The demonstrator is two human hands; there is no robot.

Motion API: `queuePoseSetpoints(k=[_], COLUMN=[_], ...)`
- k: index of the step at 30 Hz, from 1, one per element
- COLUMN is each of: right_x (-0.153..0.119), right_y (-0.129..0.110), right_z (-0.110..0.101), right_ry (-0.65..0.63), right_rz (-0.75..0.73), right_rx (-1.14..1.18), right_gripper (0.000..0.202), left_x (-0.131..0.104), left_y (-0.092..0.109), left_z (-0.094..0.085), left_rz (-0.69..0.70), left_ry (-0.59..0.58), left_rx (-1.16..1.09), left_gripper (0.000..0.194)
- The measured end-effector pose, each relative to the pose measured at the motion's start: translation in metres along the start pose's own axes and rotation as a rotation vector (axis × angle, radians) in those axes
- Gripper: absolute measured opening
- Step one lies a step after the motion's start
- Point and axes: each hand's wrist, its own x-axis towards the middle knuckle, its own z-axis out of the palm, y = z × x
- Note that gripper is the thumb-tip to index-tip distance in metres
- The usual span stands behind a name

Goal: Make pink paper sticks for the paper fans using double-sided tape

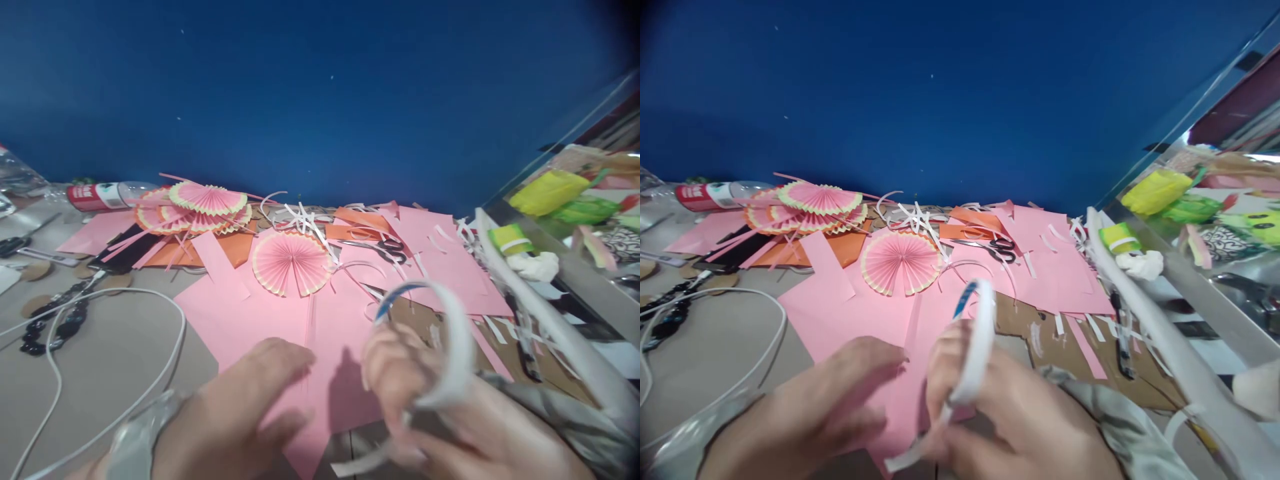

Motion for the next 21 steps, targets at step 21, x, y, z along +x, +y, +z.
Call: queuePoseSetpoints(k=[21], right_x=[0.032], right_y=[0.072], right_z=[0.048], right_ry=[-0.312], right_rz=[-0.098], right_rx=[-0.241], right_gripper=[0.028], left_x=[-0.037], left_y=[-0.015], left_z=[0.037], left_rz=[0.393], left_ry=[-0.105], left_rx=[0.869], left_gripper=[0.049])
